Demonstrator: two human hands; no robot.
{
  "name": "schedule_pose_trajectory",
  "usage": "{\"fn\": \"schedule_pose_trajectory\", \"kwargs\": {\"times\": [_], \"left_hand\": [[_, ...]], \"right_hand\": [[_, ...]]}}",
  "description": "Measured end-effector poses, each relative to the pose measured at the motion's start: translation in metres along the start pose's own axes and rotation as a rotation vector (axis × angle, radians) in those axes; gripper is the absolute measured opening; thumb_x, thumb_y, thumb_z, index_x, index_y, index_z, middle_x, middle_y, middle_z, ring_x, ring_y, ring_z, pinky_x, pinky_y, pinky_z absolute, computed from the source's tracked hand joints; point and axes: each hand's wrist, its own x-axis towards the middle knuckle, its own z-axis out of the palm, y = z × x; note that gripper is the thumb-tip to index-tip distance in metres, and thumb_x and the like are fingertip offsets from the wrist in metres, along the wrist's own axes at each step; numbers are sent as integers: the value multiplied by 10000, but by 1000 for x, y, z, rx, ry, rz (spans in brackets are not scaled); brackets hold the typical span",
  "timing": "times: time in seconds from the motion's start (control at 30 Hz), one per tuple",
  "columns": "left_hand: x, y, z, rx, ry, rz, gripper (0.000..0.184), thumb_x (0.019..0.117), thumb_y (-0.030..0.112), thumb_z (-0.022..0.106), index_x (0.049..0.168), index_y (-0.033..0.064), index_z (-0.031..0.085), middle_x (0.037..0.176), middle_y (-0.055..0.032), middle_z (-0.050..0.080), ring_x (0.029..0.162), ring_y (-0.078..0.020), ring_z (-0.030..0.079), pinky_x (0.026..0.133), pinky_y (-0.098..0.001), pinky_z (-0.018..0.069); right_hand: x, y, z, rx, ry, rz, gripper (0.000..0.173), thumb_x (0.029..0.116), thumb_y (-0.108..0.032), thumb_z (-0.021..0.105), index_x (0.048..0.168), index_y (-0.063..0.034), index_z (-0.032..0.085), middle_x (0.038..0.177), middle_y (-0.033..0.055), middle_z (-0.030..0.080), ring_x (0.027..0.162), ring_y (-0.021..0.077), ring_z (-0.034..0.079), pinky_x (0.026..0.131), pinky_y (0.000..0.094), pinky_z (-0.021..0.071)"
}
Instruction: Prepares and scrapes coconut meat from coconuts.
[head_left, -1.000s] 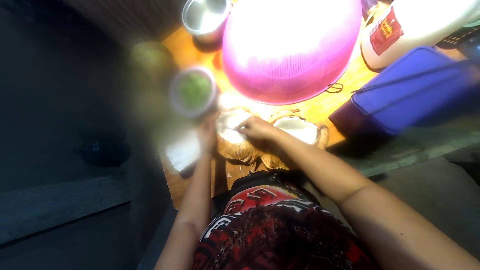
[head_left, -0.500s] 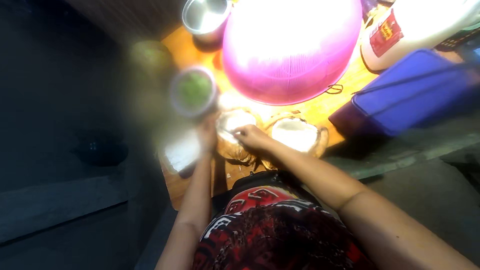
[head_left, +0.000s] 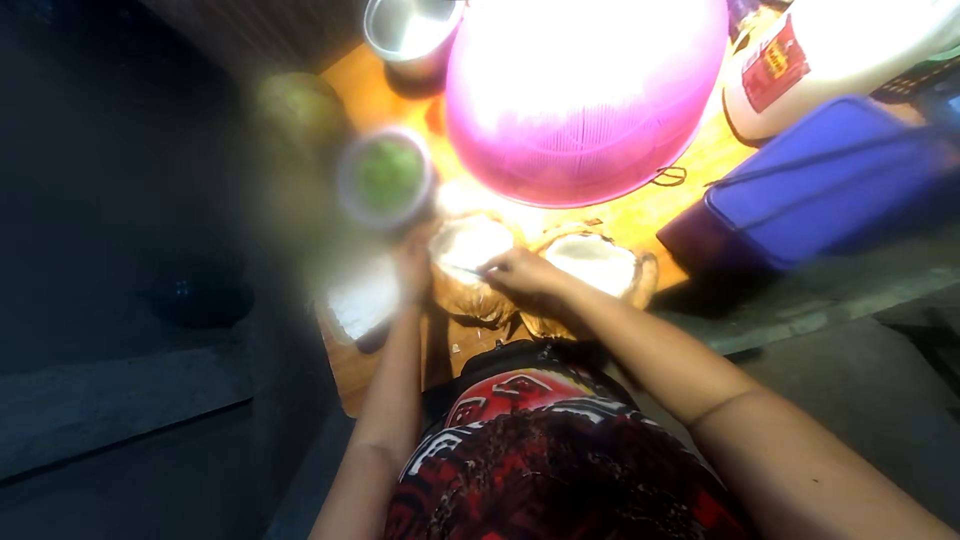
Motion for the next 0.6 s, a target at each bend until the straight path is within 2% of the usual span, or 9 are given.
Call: {"fn": "schedule_pose_trajectory", "kwargs": {"times": [0.1,0.13,0.2,0.27,0.33,0.47,0.53,0.6], "left_hand": [[2,0,1,-9,-7,-34,358,1100,236,467,1327,11,628,1271,-117,673,1135,-97,638,1022,-303,500],[2,0,0,-14,-20,-32,355,1095,230,483,1345,14,615,1276,-117,673,1140,-99,643,1026,-306,508],[-1,1,-2,-15,-31,-21,365,1077,192,512,1376,-5,584,1281,-134,668,1136,-103,643,1018,-299,506],[-4,1,-2,-26,-19,-39,360,1074,188,527,1374,-3,584,1264,-125,676,1113,-89,650,995,-288,521],[-4,3,0,-28,-8,-61,353,1075,208,530,1362,14,602,1263,-115,681,1106,-90,657,987,-295,529],[-1,8,3,-10,-8,-75,356,1079,223,528,1365,27,608,1272,-117,679,1111,-95,656,997,-303,521],[-2,8,2,-22,-3,-61,345,1078,201,524,1355,14,610,1261,-118,684,1104,-88,656,992,-290,521],[-4,4,1,-29,3,-38,342,1081,201,517,1347,9,617,1265,-113,685,1112,-86,657,999,-284,520]], "right_hand": [[16,5,13,123,169,-20,273,1066,-173,553,1258,-85,726,881,123,707,738,204,648,748,429,556],[17,-1,17,151,172,-11,282,1070,-175,546,1279,-84,712,881,125,698,721,199,642,727,417,562],[10,-12,18,130,91,5,311,1083,-157,520,1333,-52,672,980,177,704,833,268,662,829,472,546],[4,-3,14,41,9,-16,302,1077,-159,520,1309,-66,690,1025,181,714,906,294,679,877,516,540],[3,9,3,-24,-17,-40,281,1065,-160,540,1266,-90,724,1033,167,729,938,292,693,893,534,539],[16,2,3,10,116,-57,278,1064,-172,548,1253,-79,729,1023,176,730,941,306,691,902,529,535],[22,-1,11,24,84,-58,271,1062,-168,554,1257,-71,715,999,176,718,894,299,680,861,523,540],[17,-2,5,-31,-24,-42,265,1056,-153,551,1249,-73,715,1002,173,718,895,299,686,857,528,547]]}}
